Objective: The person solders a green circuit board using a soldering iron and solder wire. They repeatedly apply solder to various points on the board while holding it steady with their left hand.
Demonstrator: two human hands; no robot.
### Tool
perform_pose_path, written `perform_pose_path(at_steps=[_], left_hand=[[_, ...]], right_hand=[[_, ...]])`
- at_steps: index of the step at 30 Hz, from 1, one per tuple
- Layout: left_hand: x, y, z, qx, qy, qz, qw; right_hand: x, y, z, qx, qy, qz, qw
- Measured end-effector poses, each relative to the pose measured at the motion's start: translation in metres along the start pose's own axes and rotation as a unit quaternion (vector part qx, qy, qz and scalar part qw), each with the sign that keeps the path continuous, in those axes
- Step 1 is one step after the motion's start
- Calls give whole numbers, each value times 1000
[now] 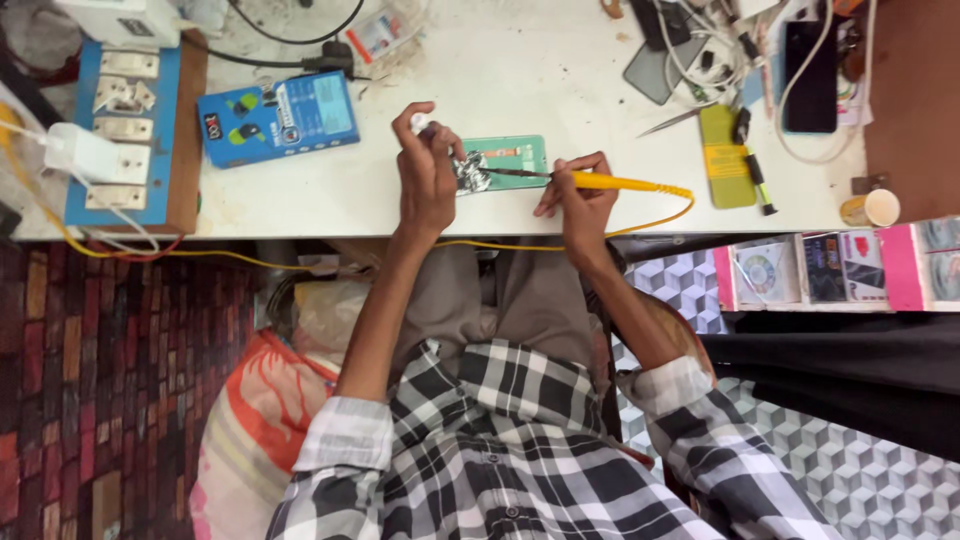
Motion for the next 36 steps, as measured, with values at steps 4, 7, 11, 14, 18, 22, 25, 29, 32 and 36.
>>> perform_pose_path(at_steps=[4, 7, 11, 14, 18, 22, 25, 29, 32, 36], left_hand=[[2, -1, -6, 22, -30, -15, 999], [1, 0, -8, 23, -28, -21, 999], [7, 1, -7, 15, -32, -27, 999], [4, 1, -7, -2, -16, -30, 999], [5, 0, -8, -6, -14, -48, 999], [8, 1, -13, -59, 10, -51, 997], [8, 3, -12, -91, 23, -26, 995], [-3, 5, -7, -114, 36, 18, 993], [-7, 8, -7, -66, -7, 10, 998], [-10, 15, -6, -19, -24, 0, 1000]], right_hand=[[-4, 0, 2, -2, 14, -12, 1000], [-8, 0, 3, -7, 14, -12, 1000], [-4, 0, 2, 19, 13, 12, 1000], [-7, 3, 3, 27, 10, 46, 999], [-2, 8, 8, 59, 12, 25, 998], [-4, 18, 18, 88, 27, 5, 996], [-2, 21, 20, 94, 29, 16, 995], [-2, 19, 20, 80, 25, 16, 996], [-3, 19, 20, 62, 38, 19, 997], [-3, 18, 20, 48, 32, 19, 998]])
Point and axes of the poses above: each hand's wrist, its own x-axis towards the middle knuckle, its own y-axis out of the back of the hand, z = x × y, the point moved 1 cm from there along x, towards the middle knuckle, and after that the axes turned 13 degrees about x, right-handed, at the moved point
